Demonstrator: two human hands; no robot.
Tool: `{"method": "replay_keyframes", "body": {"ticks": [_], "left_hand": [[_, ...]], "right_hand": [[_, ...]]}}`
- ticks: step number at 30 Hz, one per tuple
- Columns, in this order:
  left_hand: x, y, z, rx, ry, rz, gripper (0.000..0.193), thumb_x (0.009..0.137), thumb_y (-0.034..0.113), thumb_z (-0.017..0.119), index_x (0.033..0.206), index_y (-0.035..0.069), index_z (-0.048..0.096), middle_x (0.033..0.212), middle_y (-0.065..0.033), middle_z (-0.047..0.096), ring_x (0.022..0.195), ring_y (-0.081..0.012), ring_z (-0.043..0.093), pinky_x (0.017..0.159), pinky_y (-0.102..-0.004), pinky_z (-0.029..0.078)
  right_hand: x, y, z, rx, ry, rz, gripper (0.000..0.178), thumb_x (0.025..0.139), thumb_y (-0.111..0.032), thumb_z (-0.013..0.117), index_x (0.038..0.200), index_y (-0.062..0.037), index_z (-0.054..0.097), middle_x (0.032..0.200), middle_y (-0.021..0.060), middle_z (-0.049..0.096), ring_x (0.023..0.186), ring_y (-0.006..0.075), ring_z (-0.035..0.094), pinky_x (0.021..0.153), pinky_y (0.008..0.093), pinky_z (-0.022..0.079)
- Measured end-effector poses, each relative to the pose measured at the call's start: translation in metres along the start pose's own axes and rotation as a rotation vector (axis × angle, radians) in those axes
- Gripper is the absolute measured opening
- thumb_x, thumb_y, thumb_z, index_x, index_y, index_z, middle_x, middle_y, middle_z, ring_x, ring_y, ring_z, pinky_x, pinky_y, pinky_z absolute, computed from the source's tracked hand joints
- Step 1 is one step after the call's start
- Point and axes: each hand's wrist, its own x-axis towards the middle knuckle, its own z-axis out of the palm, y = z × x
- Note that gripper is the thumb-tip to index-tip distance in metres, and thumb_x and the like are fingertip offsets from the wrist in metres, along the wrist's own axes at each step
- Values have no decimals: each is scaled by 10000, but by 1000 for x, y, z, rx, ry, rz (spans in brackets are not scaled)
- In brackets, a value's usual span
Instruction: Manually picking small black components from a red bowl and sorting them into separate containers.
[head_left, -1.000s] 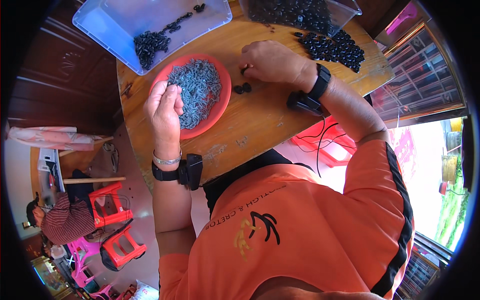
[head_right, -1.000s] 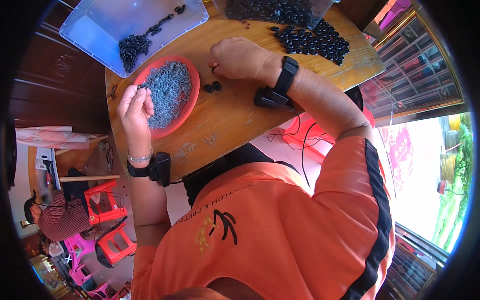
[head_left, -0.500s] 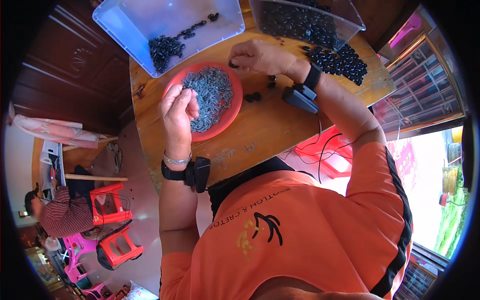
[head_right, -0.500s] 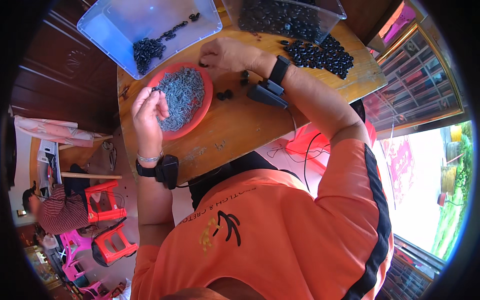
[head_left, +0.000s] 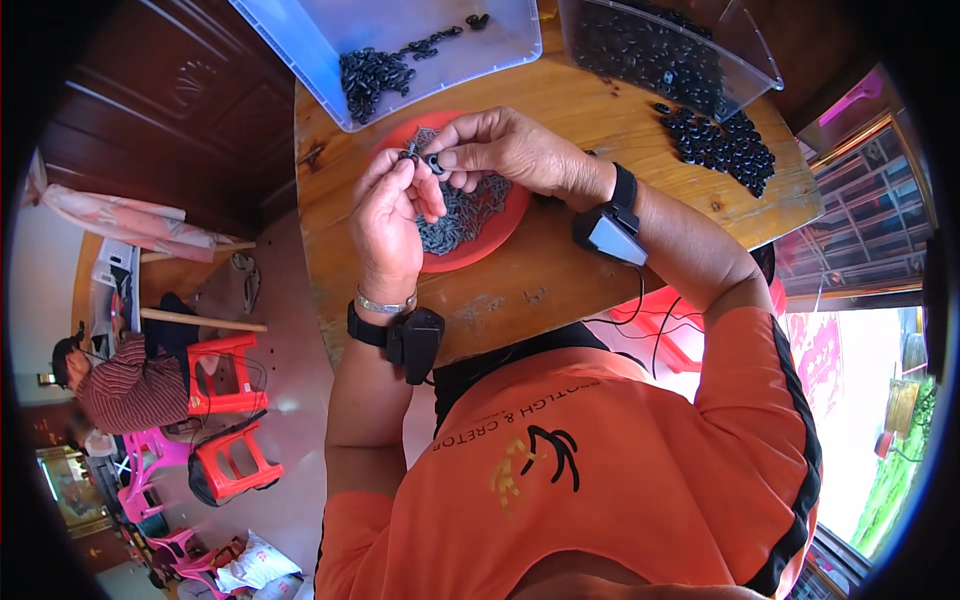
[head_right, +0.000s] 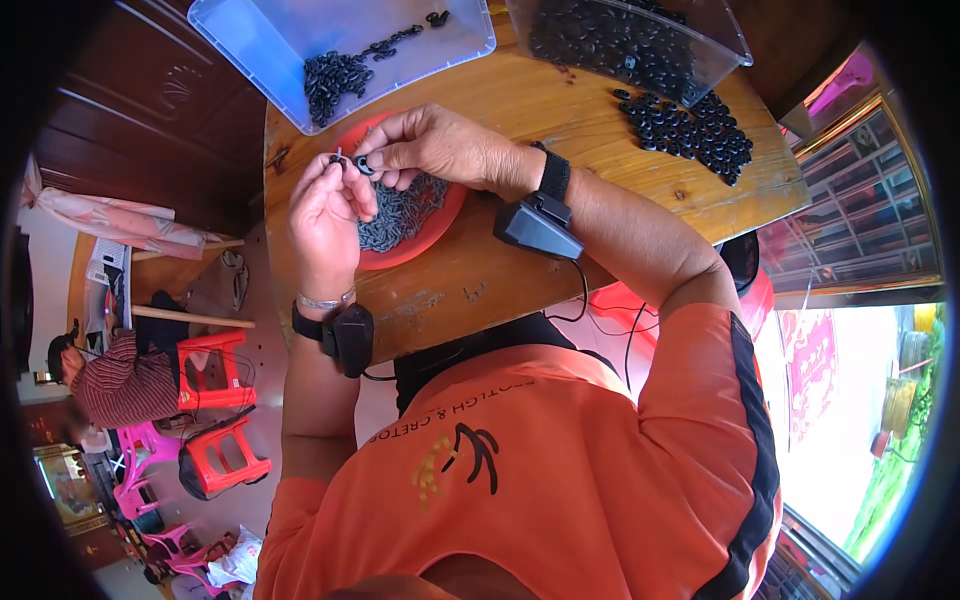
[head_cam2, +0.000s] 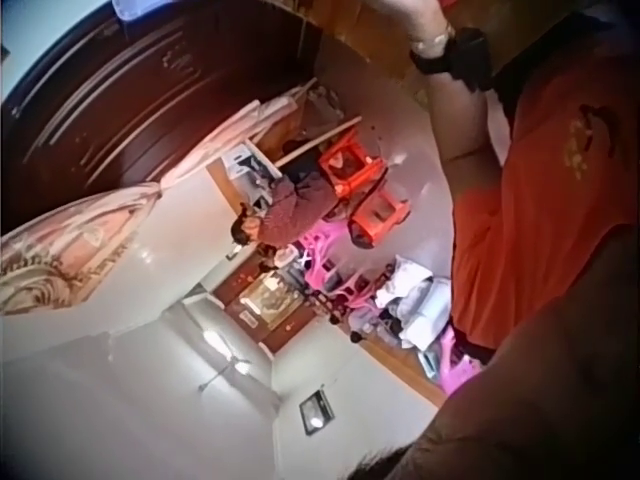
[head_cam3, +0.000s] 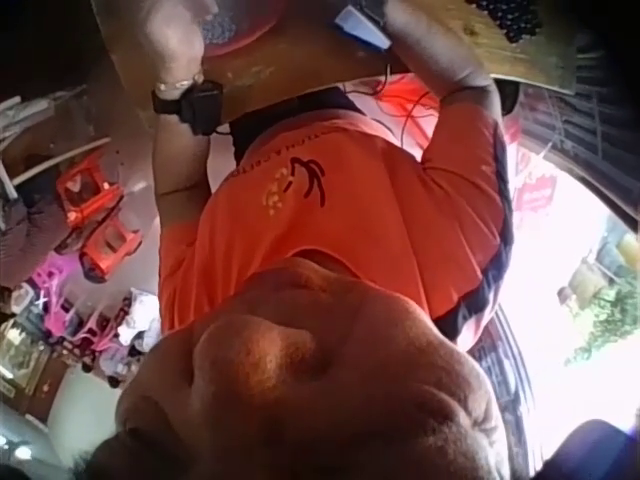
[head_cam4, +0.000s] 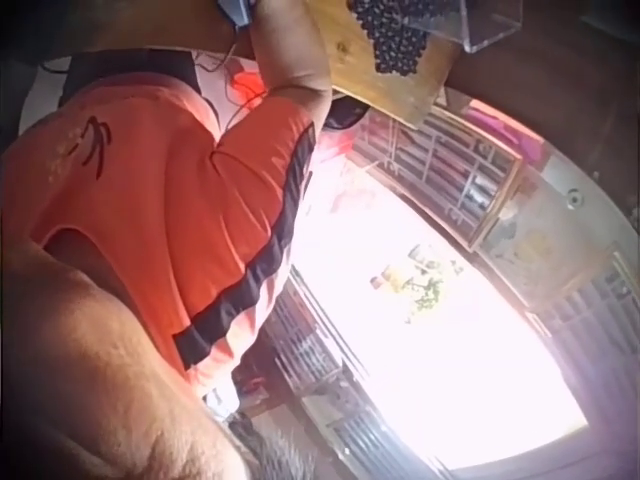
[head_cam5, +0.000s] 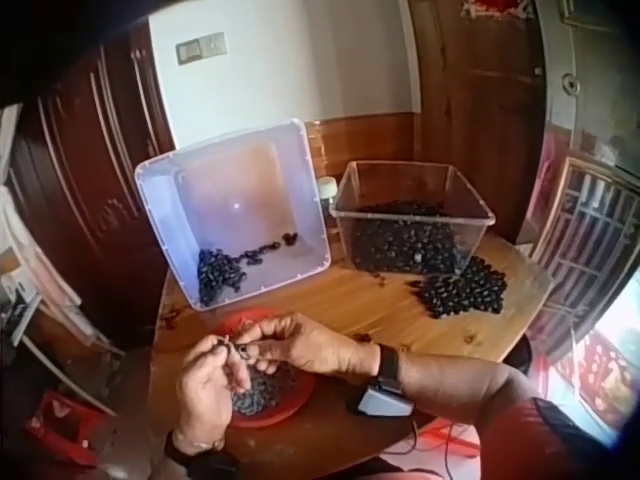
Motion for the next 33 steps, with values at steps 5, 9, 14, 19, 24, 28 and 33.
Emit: {"method": "replay_keyframes", "body": {"ticks": [5,9,14,19,24,28,33], "left_hand": [[0,-2,2,-10,30,-21,200,909,184,436,783,49,514,649,-53,552,533,-127,515,490,-225,379],[0,-2,0,105,-59,-7,201,925,191,412,842,33,505,662,-70,535,557,-147,510,504,-244,376],[-2,-4,4,150,-46,6,197,916,194,427,836,31,503,658,-65,532,550,-134,511,502,-233,374],[-2,-3,9,108,-11,9,196,904,184,440,813,33,526,650,-53,548,527,-118,503,494,-222,376],[-1,-5,1,47,14,2,196,906,190,430,823,39,524,666,-61,555,528,-134,514,491,-229,376],[-1,-7,1,17,14,-21,209,906,200,422,823,35,521,667,-77,567,536,-154,530,498,-238,392],[-3,-2,6,13,16,-50,216,907,205,417,820,35,517,694,-111,601,578,-180,571,537,-255,436]], "right_hand": [[-3,7,2,49,36,-35,185,897,-105,577,1058,-34,635,810,-13,631,724,53,568,653,211,477],[-9,-2,2,-141,30,-60,220,881,-126,607,1077,-26,619,768,-22,600,689,46,531,633,207,459],[-12,-10,3,-204,6,-34,222,873,-142,617,1060,-22,614,767,-17,598,679,52,532,637,205,461],[-10,-6,0,-116,-6,38,202,873,-129,608,1042,-19,608,802,-5,620,721,69,588,670,205,494],[-8,-1,1,31,50,0,196,883,-129,596,1046,-23,616,821,-2,634,734,69,597,673,205,499],[-8,2,3,46,124,13,187,890,-110,581,1045,-18,633,833,6,645,732,71,595,678,209,496],[-6,9,5,249,133,-32,186,886,-100,583,1041,-13,639,846,17,653,721,71,590,669,209,492]]}}
